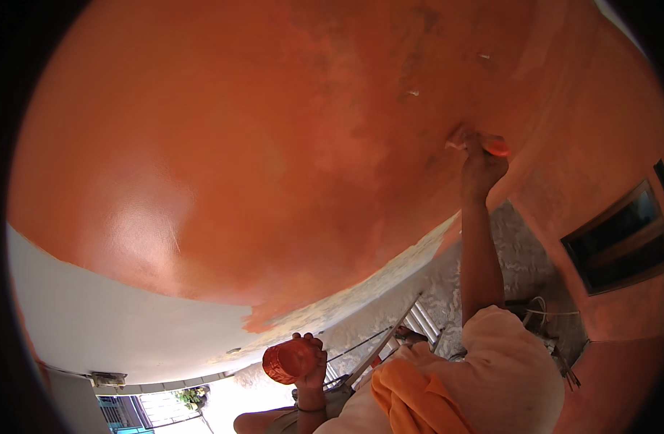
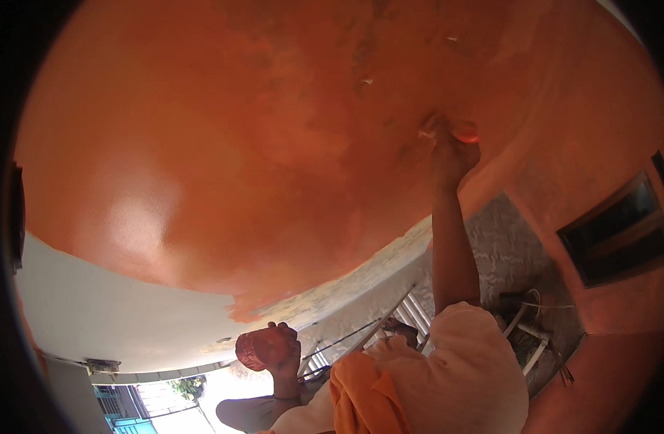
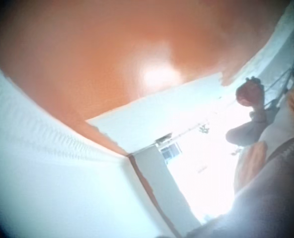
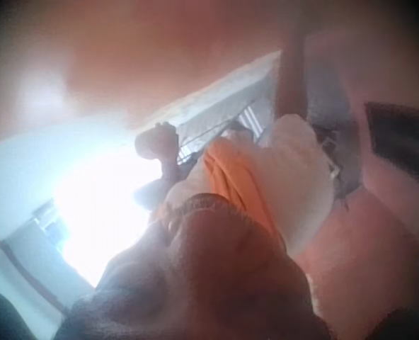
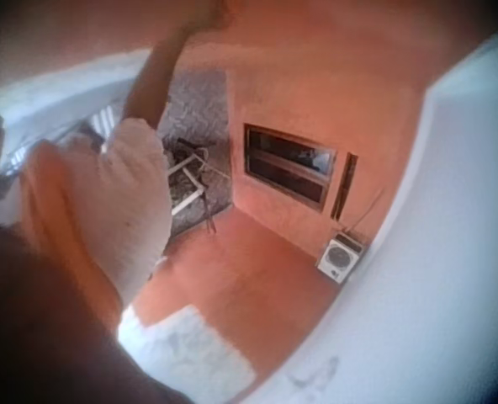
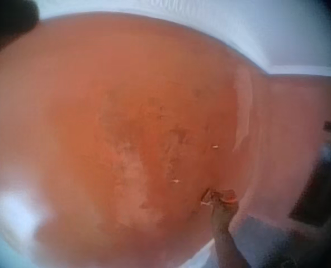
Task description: The person paints a white ceiling with orange paint using a brush and a small container. They repeatedly dip the brush into the container and apply paint in broad strokes across the ceiling surface.
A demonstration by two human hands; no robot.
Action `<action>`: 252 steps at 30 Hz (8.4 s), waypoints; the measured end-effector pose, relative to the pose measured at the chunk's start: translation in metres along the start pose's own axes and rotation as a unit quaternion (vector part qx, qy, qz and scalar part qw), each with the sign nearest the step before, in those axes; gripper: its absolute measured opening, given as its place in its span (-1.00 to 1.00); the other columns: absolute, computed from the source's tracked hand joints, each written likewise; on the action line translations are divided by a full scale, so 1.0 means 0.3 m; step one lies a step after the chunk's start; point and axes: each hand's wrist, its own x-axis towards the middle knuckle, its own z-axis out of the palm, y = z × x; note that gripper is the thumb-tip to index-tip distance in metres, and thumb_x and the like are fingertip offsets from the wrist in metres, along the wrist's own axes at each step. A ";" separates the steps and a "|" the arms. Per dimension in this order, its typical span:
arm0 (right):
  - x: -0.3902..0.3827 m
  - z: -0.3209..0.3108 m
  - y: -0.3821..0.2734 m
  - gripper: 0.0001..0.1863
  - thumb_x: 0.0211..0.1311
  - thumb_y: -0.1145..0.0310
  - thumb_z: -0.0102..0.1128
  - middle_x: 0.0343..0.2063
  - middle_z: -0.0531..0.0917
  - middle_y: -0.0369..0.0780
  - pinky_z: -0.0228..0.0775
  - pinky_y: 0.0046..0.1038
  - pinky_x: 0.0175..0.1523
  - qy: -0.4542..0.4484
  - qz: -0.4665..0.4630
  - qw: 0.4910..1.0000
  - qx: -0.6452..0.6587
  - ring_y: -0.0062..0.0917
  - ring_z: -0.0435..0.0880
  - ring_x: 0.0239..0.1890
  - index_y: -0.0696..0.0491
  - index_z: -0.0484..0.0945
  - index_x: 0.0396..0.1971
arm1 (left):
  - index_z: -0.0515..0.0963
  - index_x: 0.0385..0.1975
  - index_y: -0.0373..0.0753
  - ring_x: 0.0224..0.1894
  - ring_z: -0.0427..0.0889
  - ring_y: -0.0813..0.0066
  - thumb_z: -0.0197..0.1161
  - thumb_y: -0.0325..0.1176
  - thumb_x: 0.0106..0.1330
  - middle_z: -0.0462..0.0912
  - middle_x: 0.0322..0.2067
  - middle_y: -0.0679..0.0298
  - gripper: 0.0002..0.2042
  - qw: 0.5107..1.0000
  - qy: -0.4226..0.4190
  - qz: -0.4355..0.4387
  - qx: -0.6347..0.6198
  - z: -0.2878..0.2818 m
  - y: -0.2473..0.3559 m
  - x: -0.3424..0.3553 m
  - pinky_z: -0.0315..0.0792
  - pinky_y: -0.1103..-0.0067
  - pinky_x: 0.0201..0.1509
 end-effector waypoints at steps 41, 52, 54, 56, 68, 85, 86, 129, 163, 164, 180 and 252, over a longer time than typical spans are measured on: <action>0.850 -0.387 -0.012 -0.81 0.26 0.40 0.35 -0.49 0.76 -0.21 0.65 -0.37 -0.21 0.223 0.099 0.911 -0.331 -0.44 0.76 -0.42 0.25 0.75 -0.36 | 0.51 0.36 -0.17 0.31 0.48 0.09 0.33 0.01 0.46 0.54 0.23 0.09 -0.43 0.996 -0.038 -0.070 0.045 0.164 -0.025 0.066 0.54 0.16 0.25; 1.000 -0.172 -0.151 -0.94 0.32 0.59 0.30 -0.28 0.79 -0.08 0.60 -0.41 -0.31 0.075 -0.090 0.979 0.165 -0.43 0.74 -0.40 0.26 0.66 -0.26 | 0.52 0.33 -0.14 0.30 0.49 0.09 0.29 -0.06 0.48 0.54 0.25 0.10 -0.50 0.993 -0.033 -0.114 0.015 0.208 -0.086 0.109 0.56 0.19 0.19; 0.928 -0.244 -0.006 -0.96 0.26 0.59 0.34 -0.37 0.79 -0.10 0.48 -0.45 -0.44 0.217 0.043 0.946 0.237 -0.47 0.70 -0.49 0.21 0.64 -0.35 | 0.50 0.34 -0.16 0.30 0.49 0.10 0.34 -0.01 0.45 0.52 0.25 0.09 -0.44 0.990 -0.041 -0.132 0.014 0.219 -0.104 0.155 0.55 0.21 0.24; 0.787 -0.241 0.005 -0.91 0.27 0.51 0.38 -0.37 0.77 -0.11 0.56 -0.41 -0.34 0.207 0.037 0.977 0.045 -0.45 0.73 -0.42 0.22 0.66 -0.34 | 0.52 0.33 -0.17 0.29 0.49 0.11 0.34 -0.01 0.44 0.53 0.25 0.09 -0.45 0.991 -0.042 -0.119 0.037 0.210 -0.056 0.122 0.56 0.21 0.23; 0.770 -0.020 -0.291 -0.88 0.21 0.50 0.40 -0.38 0.76 -0.22 0.57 -0.45 -0.28 0.038 -0.080 0.993 0.080 -0.51 0.73 -0.37 0.17 0.64 -0.30 | 0.52 0.32 -0.14 0.31 0.48 0.11 0.32 -0.03 0.47 0.54 0.22 0.12 -0.48 0.995 -0.037 -0.096 0.004 0.205 -0.088 0.087 0.55 0.17 0.23; 0.507 0.115 -0.507 -0.88 0.31 0.54 0.42 -0.40 0.73 -0.25 0.50 -0.50 -0.28 0.112 -0.118 0.985 0.062 -0.59 0.68 -0.40 0.13 0.63 -0.22 | 0.59 0.30 -0.15 0.28 0.51 0.10 0.24 0.03 0.51 0.59 0.21 0.06 -0.49 0.997 -0.018 -0.077 -0.006 0.123 -0.034 0.066 0.52 0.18 0.25; 0.457 0.077 -0.521 -0.87 0.32 0.55 0.42 -0.37 0.73 -0.25 0.51 -0.51 -0.28 0.104 -0.126 0.984 0.073 -0.58 0.69 -0.38 0.12 0.64 -0.19 | 0.57 0.31 -0.18 0.27 0.51 0.11 0.24 0.06 0.50 0.59 0.20 0.05 -0.46 0.997 -0.019 -0.074 -0.006 0.119 -0.040 0.074 0.51 0.19 0.25; -0.861 0.339 -0.679 -0.75 0.23 0.61 0.41 -0.31 0.69 -0.19 0.52 -0.55 -0.10 -0.485 0.176 0.844 0.145 -0.62 0.64 -0.30 0.29 0.60 -0.11 | 0.52 0.30 -0.21 0.31 0.62 0.15 0.09 0.08 0.59 0.63 0.28 0.11 -0.47 0.988 0.055 0.113 0.094 0.244 -0.054 0.012 0.53 0.08 0.37; -0.955 0.369 -0.617 -0.74 0.23 0.61 0.51 -0.35 0.73 -0.13 0.55 -0.51 -0.30 -0.693 0.093 0.714 0.032 -0.55 0.72 -0.40 0.18 0.63 -0.12 | 0.61 0.14 -0.30 0.10 0.76 0.22 0.13 0.00 0.60 0.78 0.05 0.09 -0.55 0.983 0.051 0.153 0.086 0.225 -0.064 0.056 0.59 0.22 0.31; -0.954 0.371 -0.621 -0.74 0.23 0.61 0.51 -0.35 0.74 -0.13 0.55 -0.51 -0.30 -0.694 0.091 0.714 0.030 -0.54 0.73 -0.40 0.18 0.63 -0.13 | 0.62 0.13 -0.29 0.10 0.76 0.23 0.13 -0.01 0.60 0.78 0.05 0.09 -0.55 0.982 0.052 0.155 0.091 0.229 -0.065 0.055 0.60 0.23 0.31; -0.925 0.352 -0.646 -0.74 0.23 0.64 0.51 -0.30 0.77 -0.14 0.65 -0.50 -0.20 -0.616 0.147 0.773 0.035 -0.55 0.77 -0.33 0.22 0.64 -0.13 | 0.60 0.16 -0.30 0.12 0.75 0.21 0.11 0.00 0.60 0.77 0.08 0.09 -0.54 0.979 0.072 0.159 0.109 0.242 -0.067 0.052 0.58 0.23 0.32; 0.677 1.060 -0.724 -0.83 0.31 0.43 0.50 -0.36 0.79 -0.22 0.71 -0.44 -0.22 -0.168 -0.128 0.910 0.357 -0.56 0.77 -0.35 0.21 0.76 -0.22 | 0.78 -0.35 -0.05 -0.29 0.75 0.20 0.27 -0.19 0.30 0.79 -0.37 0.25 -0.82 -0.126 0.081 0.256 0.955 0.193 -0.098 0.121 0.60 0.20 -0.24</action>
